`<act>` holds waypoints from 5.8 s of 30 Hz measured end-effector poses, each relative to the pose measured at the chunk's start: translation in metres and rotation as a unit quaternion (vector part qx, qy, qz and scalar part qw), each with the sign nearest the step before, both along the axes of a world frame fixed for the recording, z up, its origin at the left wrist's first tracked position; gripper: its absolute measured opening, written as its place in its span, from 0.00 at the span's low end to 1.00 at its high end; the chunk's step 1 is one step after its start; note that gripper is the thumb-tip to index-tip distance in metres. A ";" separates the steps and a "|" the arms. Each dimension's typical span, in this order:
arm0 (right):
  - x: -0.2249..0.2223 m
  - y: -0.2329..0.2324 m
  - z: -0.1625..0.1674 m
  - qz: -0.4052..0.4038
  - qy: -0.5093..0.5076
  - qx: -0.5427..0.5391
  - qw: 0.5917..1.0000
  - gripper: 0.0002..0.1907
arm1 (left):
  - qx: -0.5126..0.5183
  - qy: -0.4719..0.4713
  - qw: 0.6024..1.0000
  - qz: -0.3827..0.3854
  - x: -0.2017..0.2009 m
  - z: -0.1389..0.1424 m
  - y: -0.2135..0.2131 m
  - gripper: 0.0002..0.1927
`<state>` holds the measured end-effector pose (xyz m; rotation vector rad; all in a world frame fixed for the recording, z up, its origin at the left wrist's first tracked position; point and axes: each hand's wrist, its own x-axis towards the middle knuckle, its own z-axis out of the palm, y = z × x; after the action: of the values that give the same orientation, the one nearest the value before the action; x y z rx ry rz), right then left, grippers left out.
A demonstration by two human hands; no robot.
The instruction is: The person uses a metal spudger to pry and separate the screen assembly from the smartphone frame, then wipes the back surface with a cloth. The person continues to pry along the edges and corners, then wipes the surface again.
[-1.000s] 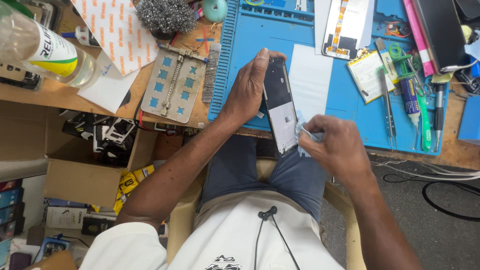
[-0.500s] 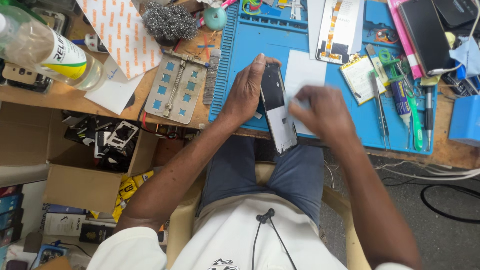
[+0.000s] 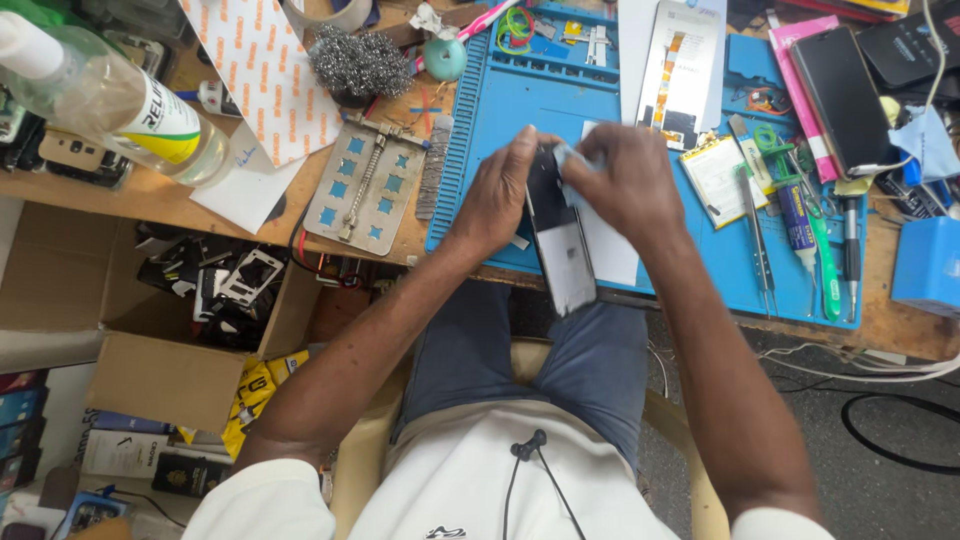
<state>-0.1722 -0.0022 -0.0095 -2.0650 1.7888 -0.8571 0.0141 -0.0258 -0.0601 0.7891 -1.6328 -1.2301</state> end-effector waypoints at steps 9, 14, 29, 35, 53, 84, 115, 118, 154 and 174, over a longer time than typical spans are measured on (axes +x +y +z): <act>-0.059 0.120 0.028 -0.155 -0.051 0.297 0.941 0.13 | 0.008 -0.025 1.000 -0.004 -0.002 0.009 0.001 0.38; -0.133 0.117 0.045 -0.199 0.134 -0.034 0.970 0.13 | 0.036 -0.055 0.998 -0.004 -0.003 0.011 -0.001 0.45; -0.146 0.152 0.001 -0.237 -0.039 0.119 0.963 0.27 | 0.060 -0.098 0.993 -0.019 -0.007 0.017 -0.007 0.52; -0.148 0.164 -0.004 -0.147 -0.433 -0.051 0.888 0.15 | 0.068 -0.100 0.992 -0.026 -0.009 0.019 -0.010 0.52; -0.030 0.098 -0.020 -0.105 -0.441 -0.101 0.885 0.10 | 0.092 -0.144 0.985 -0.022 -0.015 0.017 -0.024 0.45; 0.013 0.074 -0.014 -0.081 -0.148 -0.092 0.981 0.15 | 0.113 -0.117 0.986 -0.038 -0.016 0.021 -0.028 0.41; 0.024 0.069 -0.016 -0.073 -0.089 -0.109 0.987 0.17 | 0.105 -0.143 0.984 -0.032 -0.017 0.016 -0.028 0.46; 0.024 0.069 -0.017 -0.067 -0.081 -0.113 0.988 0.18 | 0.110 -0.136 0.984 -0.033 -0.017 0.018 -0.027 0.47; 0.016 0.060 -0.002 -0.064 -0.120 -0.052 0.989 0.13 | -0.376 -0.225 0.881 -0.181 0.015 0.026 -0.092 0.12; 0.009 0.053 -0.014 -0.056 -0.079 -0.061 0.993 0.15 | -0.382 -0.222 0.859 -0.260 0.000 0.018 -0.117 0.11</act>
<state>-0.1634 0.0512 -0.0238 -1.9206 1.8211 -1.1546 0.0143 -0.1429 -0.0420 0.1074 -2.5867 -0.6121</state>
